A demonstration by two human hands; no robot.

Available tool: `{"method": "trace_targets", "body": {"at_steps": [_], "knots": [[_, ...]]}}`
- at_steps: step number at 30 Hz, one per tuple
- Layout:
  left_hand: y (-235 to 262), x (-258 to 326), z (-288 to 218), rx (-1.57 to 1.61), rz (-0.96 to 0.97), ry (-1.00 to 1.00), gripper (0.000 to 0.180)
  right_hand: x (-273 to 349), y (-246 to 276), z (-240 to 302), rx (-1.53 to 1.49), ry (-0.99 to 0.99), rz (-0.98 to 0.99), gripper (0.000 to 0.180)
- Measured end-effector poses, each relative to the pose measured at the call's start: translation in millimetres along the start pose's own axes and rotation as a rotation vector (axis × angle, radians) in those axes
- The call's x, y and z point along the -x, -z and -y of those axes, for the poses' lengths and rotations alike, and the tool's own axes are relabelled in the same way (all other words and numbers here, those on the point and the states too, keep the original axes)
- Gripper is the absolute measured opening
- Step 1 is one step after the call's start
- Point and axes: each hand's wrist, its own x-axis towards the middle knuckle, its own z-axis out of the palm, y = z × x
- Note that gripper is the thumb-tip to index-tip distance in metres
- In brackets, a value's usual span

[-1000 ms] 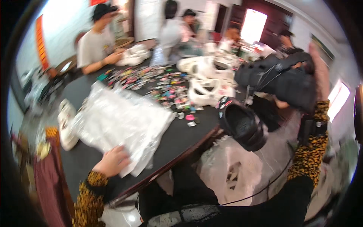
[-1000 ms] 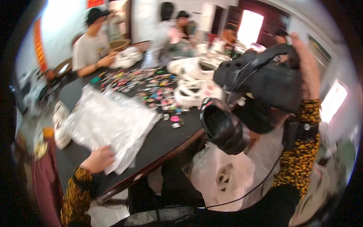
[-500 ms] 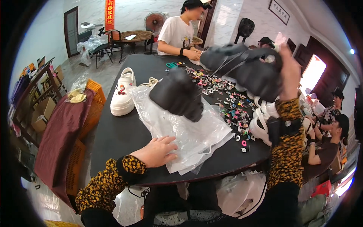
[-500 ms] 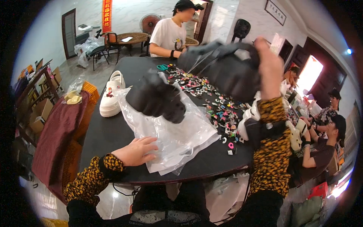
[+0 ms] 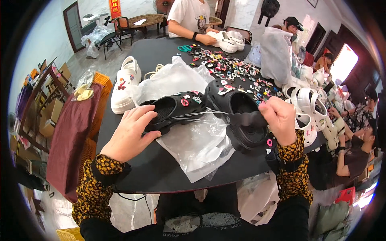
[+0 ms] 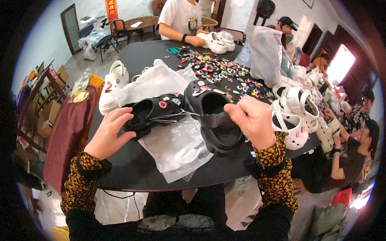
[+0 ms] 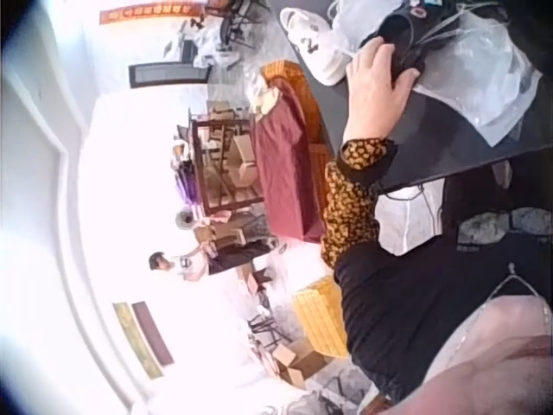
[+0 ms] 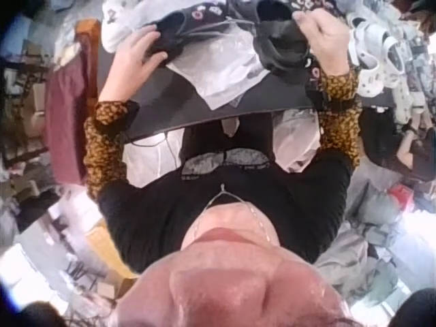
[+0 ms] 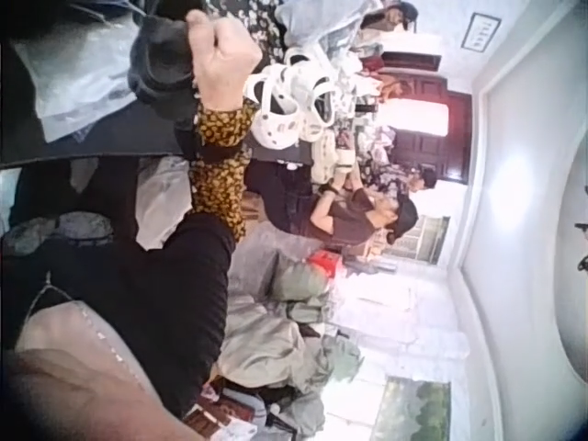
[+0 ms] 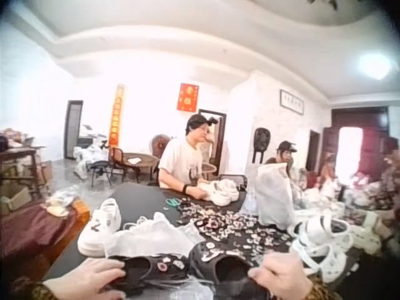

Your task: Attach decorative charms to the holes of rubber clog shoes.

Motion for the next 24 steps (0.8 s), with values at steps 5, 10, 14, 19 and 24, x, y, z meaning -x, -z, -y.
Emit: {"method": "trace_targets", "body": {"at_steps": [5,10,14,19,24], "knots": [[-21.7,-11.7,14.8,-0.398,0.152,-0.105,0.033,19.8,1.2,2.0,0.08,0.05,-0.052,0.038],[-29.8,-22.5,-2.6,-0.418,0.077,-0.22,0.027,31.0,-5.7,1.3,0.03,0.034,-0.218,0.036],[-34.7,-31.7,-40.8,-0.433,-0.049,-0.209,0.027,27.0,-12.5,14.6,0.118,0.101,-0.343,0.035],[-49.9,-24.1,-63.4,-0.421,0.068,-0.191,0.021,66.8,-58.4,38.8,0.119,0.068,-0.055,0.028],[-45.5,-29.3,-67.8,-0.113,0.183,-0.034,0.023,93.0,-69.7,46.2,-0.089,-0.011,0.042,0.028]]}}
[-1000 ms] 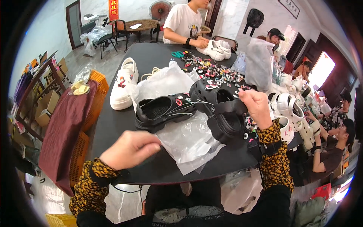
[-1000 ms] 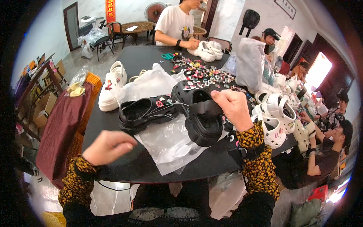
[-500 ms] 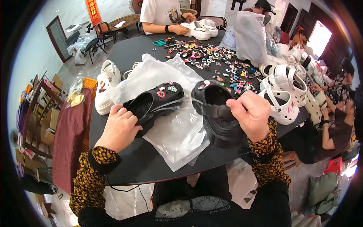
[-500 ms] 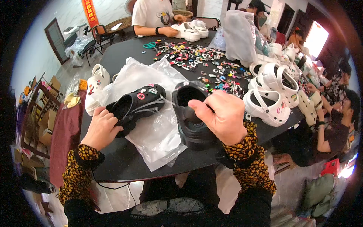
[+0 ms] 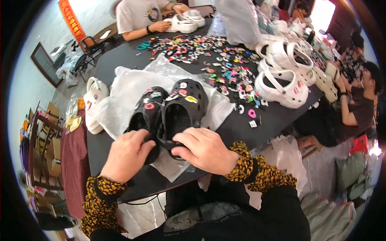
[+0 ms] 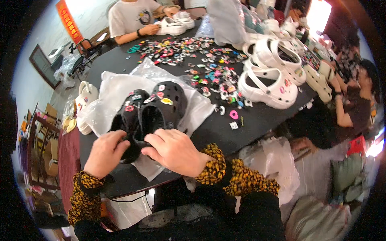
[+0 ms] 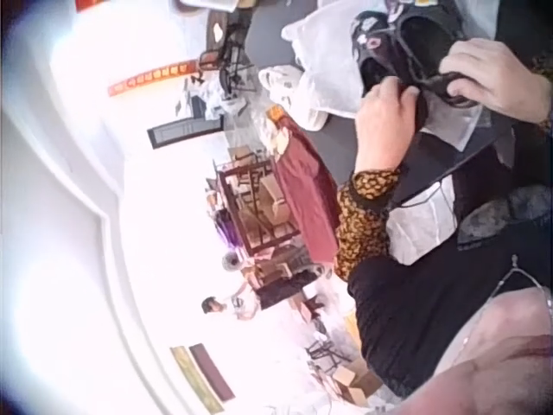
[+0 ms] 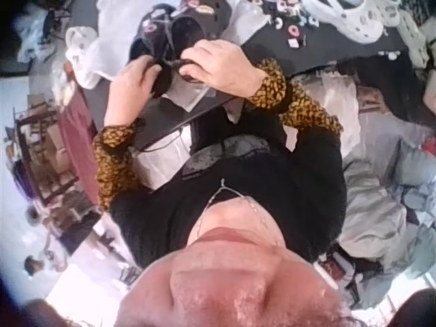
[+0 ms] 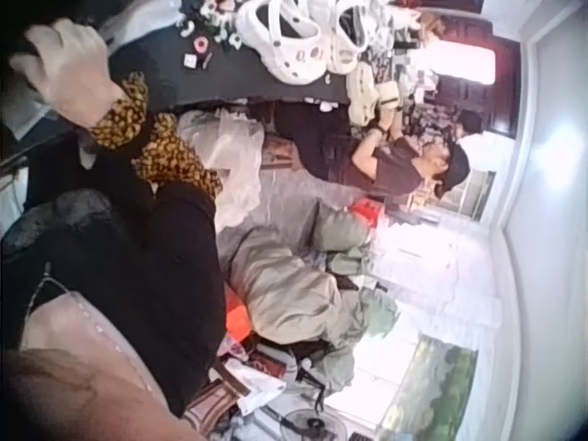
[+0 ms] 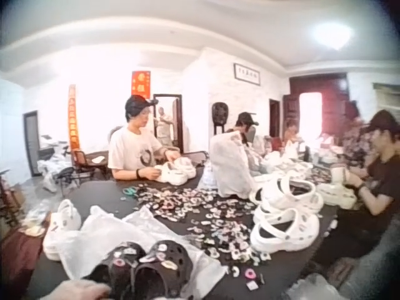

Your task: Attach decorative charms to the holes of rubber clog shoes.

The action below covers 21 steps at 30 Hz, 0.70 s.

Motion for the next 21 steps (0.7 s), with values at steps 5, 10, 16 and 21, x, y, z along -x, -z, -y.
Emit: {"method": "trace_targets", "body": {"at_steps": [5,10,16,21], "knots": [[-1.7,-19.5,-5.3,0.197,0.114,0.129,0.044,-0.5,3.1,2.7,-0.447,-0.124,0.017,0.024],[-4.0,-39.6,15.1,0.438,0.274,0.219,0.045,7.3,4.5,7.7,-0.648,-0.119,0.119,0.029],[-10.2,-53.8,12.3,0.266,0.397,0.25,0.047,20.8,-2.0,-0.7,-0.602,0.08,0.095,0.027],[-23.4,-48.7,24.5,0.16,0.328,0.168,0.036,24.2,43.5,-40.7,-0.341,-0.112,0.011,0.018]]}}
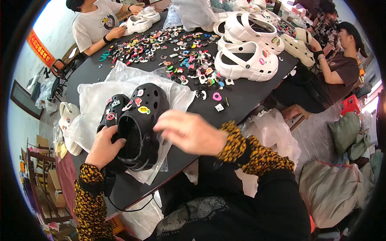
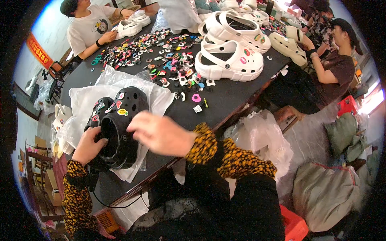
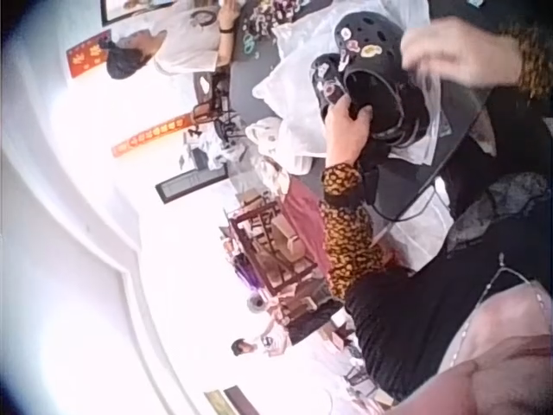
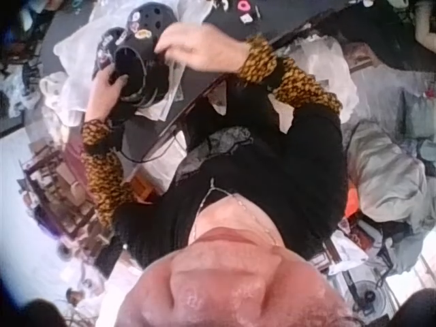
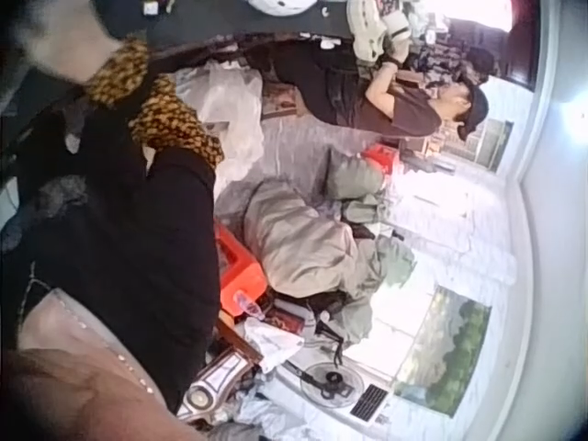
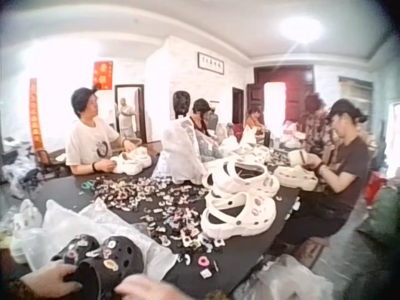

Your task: Attach decorative charms to the holes of rubber clog shoes.

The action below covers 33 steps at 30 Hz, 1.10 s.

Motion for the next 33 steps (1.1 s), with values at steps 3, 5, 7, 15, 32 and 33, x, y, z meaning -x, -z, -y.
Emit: {"method": "trace_targets", "body": {"at_steps": [3,5,7,15,32,33], "knots": [[1.9,-1.8,-1.2,0.034,-0.045,-0.037,0.032,9.4,40.7,-38.7,0.157,-0.184,-0.114,0.015],[8.4,1.4,-4.8,0.037,-0.046,-0.045,0.031,19.3,70.2,-58.0,0.247,-0.287,-0.143,0.015],[11.4,3.4,0.3,0.004,-0.096,-0.076,0.03,32.0,93.2,-69.0,0.388,-0.348,-0.129,0.015],[9.4,9.8,16.3,0.01,-0.083,-0.027,0.034,52.3,124.8,-73.0,0.551,-0.736,0.173,0.025],[-23.4,10.5,34.3,-0.027,-0.33,-0.095,0.028,71.5,155.2,-109.6,0.284,-0.688,-0.28,0.02],[-22.7,10.6,32.6,-0.011,-0.317,-0.083,0.028,73.7,153.2,-110.2,0.383,-0.665,-0.227,0.019]]}}
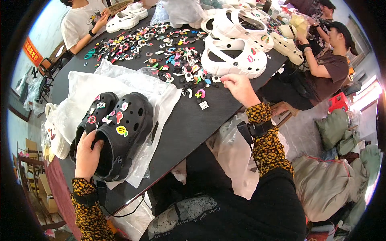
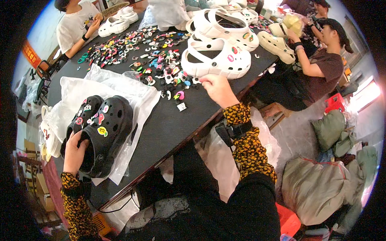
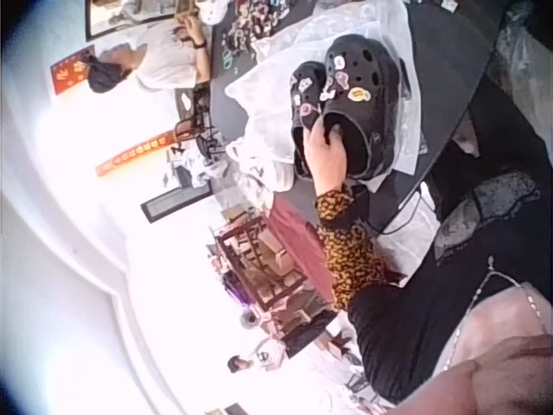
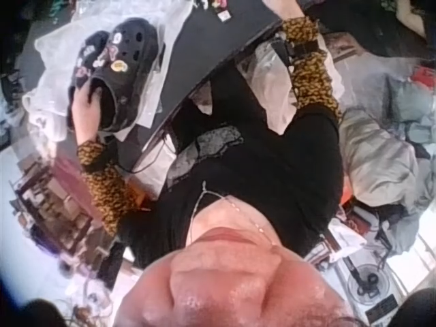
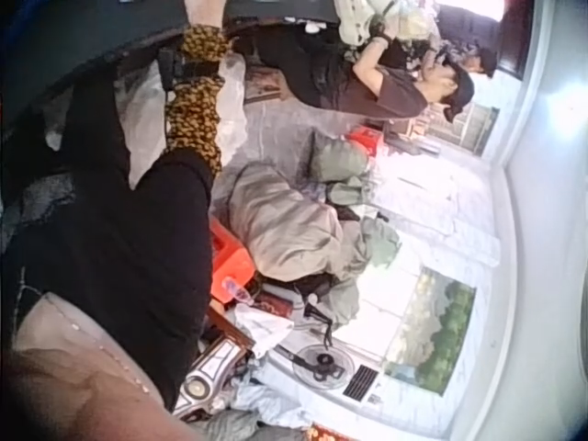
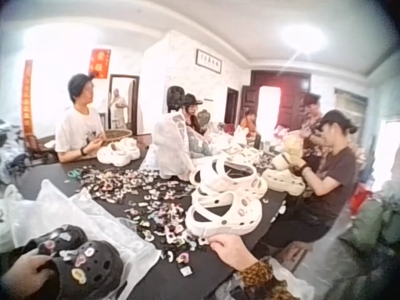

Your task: Attach decorative charms to the holes of rubber clog shoes.

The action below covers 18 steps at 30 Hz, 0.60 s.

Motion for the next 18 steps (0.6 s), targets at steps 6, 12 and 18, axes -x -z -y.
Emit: {"method": "trace_targets", "body": {"at_steps": [6,12,18], "knots": [[2.2,0.2,-4.9,0.026,0.026,0.028,0.029,1.9,-17.0,-0.1,0.125,0.139,-0.082,0.018],[2.8,1.0,-6.9,0.079,0.026,0.035,0.029,3.4,-27.9,6.1,0.454,0.262,-0.096,0.02],[2.1,0.7,-3.9,0.059,0.042,0.043,0.031,0.7,-17.9,-2.9,0.168,0.121,-0.152,0.017]]}}
